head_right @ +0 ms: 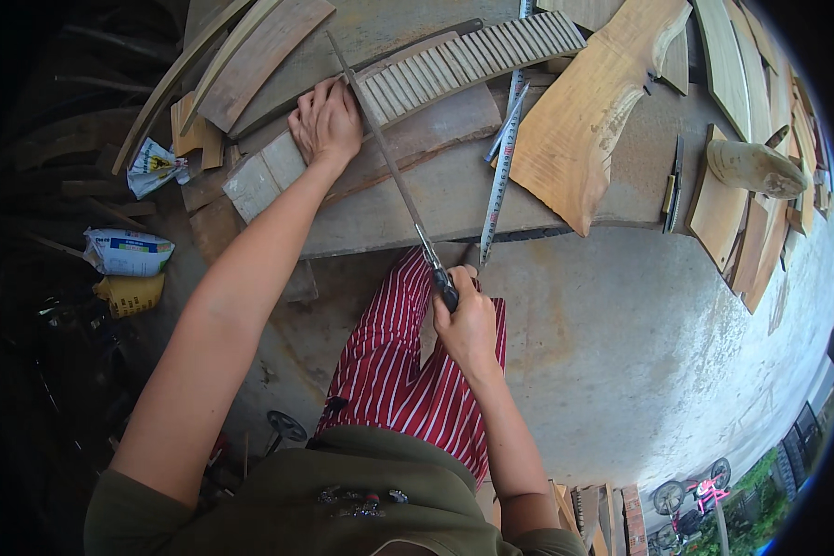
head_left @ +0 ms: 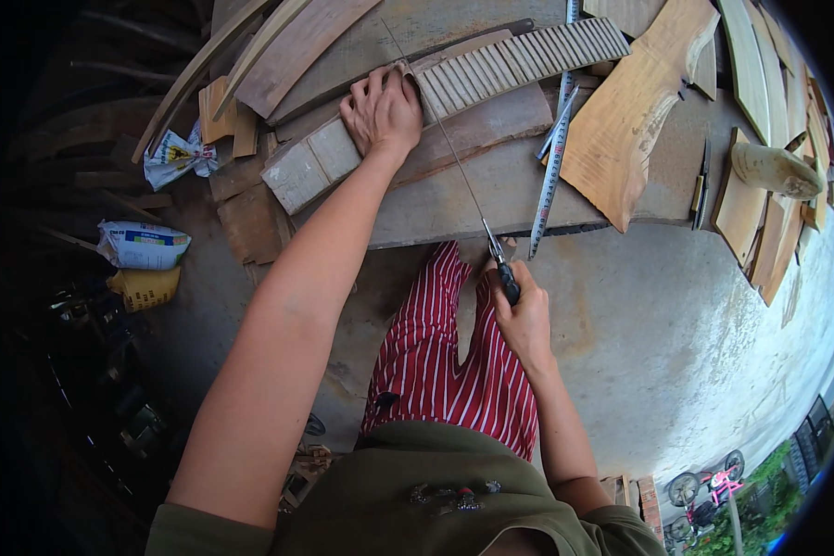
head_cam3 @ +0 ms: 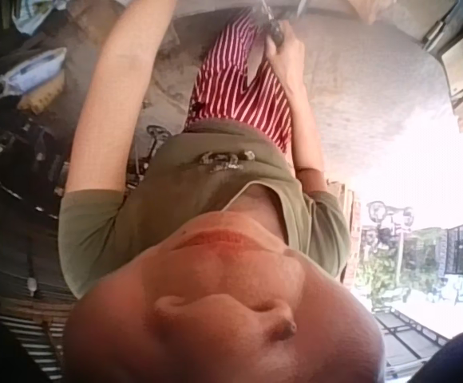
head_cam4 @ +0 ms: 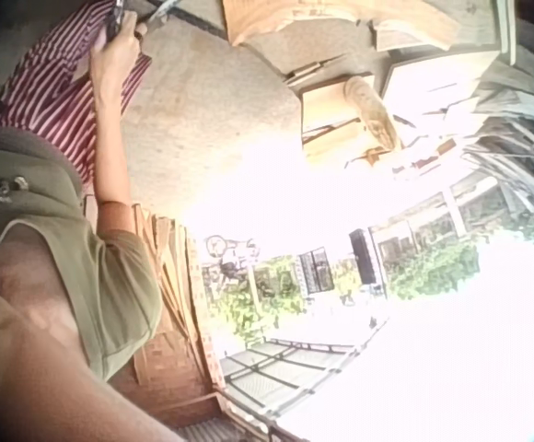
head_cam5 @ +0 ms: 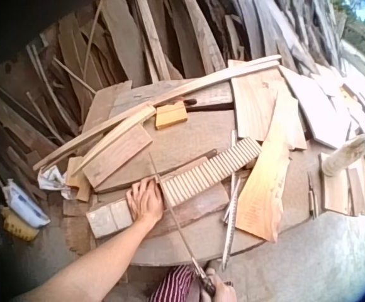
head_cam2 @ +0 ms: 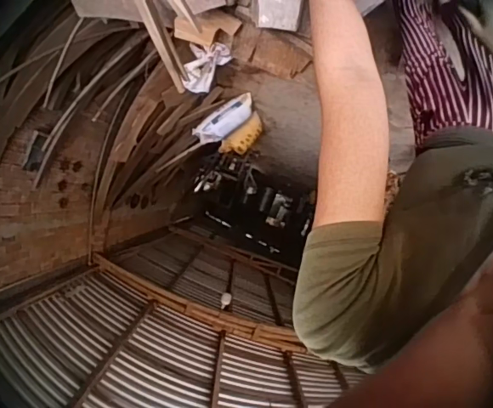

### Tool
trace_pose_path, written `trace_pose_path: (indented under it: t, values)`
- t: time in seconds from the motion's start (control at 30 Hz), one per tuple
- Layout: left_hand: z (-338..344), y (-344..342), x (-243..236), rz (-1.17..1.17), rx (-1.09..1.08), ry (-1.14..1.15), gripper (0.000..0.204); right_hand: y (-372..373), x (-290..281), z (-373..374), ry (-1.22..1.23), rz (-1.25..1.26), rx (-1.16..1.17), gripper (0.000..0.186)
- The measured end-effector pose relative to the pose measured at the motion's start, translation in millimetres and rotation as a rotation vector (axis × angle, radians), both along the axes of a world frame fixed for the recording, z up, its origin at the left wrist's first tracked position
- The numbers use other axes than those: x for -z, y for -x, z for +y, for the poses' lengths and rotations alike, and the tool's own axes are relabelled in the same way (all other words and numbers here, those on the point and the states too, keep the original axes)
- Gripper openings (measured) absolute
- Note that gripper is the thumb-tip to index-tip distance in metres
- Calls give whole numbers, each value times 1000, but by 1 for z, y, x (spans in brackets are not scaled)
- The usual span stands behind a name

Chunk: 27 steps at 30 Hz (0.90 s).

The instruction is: Measuring and sawing a piece of wood on a workbench.

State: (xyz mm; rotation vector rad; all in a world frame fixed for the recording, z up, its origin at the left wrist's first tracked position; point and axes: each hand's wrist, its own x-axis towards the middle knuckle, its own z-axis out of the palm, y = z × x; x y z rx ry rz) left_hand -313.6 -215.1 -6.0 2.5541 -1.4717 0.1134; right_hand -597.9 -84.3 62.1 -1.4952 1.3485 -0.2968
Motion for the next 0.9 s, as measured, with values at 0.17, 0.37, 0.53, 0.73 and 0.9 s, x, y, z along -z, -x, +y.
trace_pose_path:
  t: [0.17, 0.37, 0.53, 0.73, 0.9]
  values:
    - [-2, 3, 3, -6, 4, -13, 35, -38, 24, -34, 25, 7, -23, 14]
    - [3, -3, 0, -21, -15, -19, 34, 21, 1, 24, -25, 23, -47, 16]
    - [-3, 5, -3, -8, 0, -11, 34, -2, 26, -5, 97, -64, -17, 13]
    - [0, 2, -2, -18, -31, -57, 36, -13, 33, -7, 45, -131, 23, 14]
    - [2, 0, -10, 6, -31, -79, 36, 20, 14, 24, -36, -111, 42, 7]
